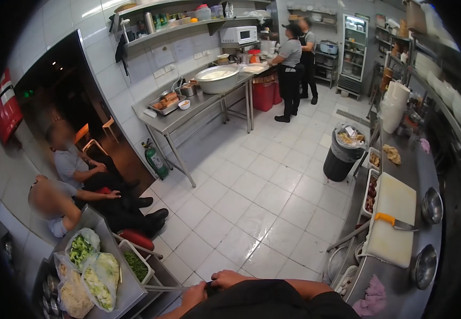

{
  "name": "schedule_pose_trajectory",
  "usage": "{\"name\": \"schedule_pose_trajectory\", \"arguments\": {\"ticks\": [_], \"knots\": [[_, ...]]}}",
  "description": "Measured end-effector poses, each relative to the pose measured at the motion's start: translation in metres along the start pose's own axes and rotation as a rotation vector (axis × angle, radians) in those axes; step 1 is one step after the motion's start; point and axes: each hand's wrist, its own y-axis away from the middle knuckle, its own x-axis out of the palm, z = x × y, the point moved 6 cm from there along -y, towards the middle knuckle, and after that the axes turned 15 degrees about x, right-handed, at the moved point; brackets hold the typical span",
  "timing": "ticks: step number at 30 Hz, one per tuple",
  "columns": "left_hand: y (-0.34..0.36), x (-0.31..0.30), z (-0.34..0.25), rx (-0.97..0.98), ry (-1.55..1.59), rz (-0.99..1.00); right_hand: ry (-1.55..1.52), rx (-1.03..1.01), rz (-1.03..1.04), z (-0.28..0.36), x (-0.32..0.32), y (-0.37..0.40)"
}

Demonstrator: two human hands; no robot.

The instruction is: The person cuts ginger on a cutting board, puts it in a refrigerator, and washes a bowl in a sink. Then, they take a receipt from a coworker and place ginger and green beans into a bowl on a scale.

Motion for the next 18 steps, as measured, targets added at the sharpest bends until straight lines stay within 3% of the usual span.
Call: {"name": "schedule_pose_trajectory", "arguments": {"ticks": [2, 5, 9, 12, 15, 18], "knots": [[-0.001, -0.007, 0.005, -0.180, 0.104, 0.003, -0.169, 0.017, 0.000, -0.014, 0.003, -0.007], [-0.010, -0.010, 0.014, -0.070, 0.317, 0.186, -0.371, 0.105, 0.023, -0.017, -0.005, -0.015], [-0.038, -0.043, -0.020, 0.070, 0.137, 0.099, -0.464, 0.102, 0.093, -0.031, 0.004, -0.025], [-0.068, -0.062, -0.032, 0.014, 0.226, 0.022, -0.508, 0.093, 0.160, -0.046, 0.003, -0.038], [-0.086, -0.050, -0.006, -0.082, 0.422, -0.023, -0.581, 0.109, 0.158, -0.075, 0.007, -0.056], [-0.109, -0.052, 0.008, 0.053, 0.342, -0.083, -0.708, 0.170, 0.067, -0.105, 0.002, -0.075]]}}
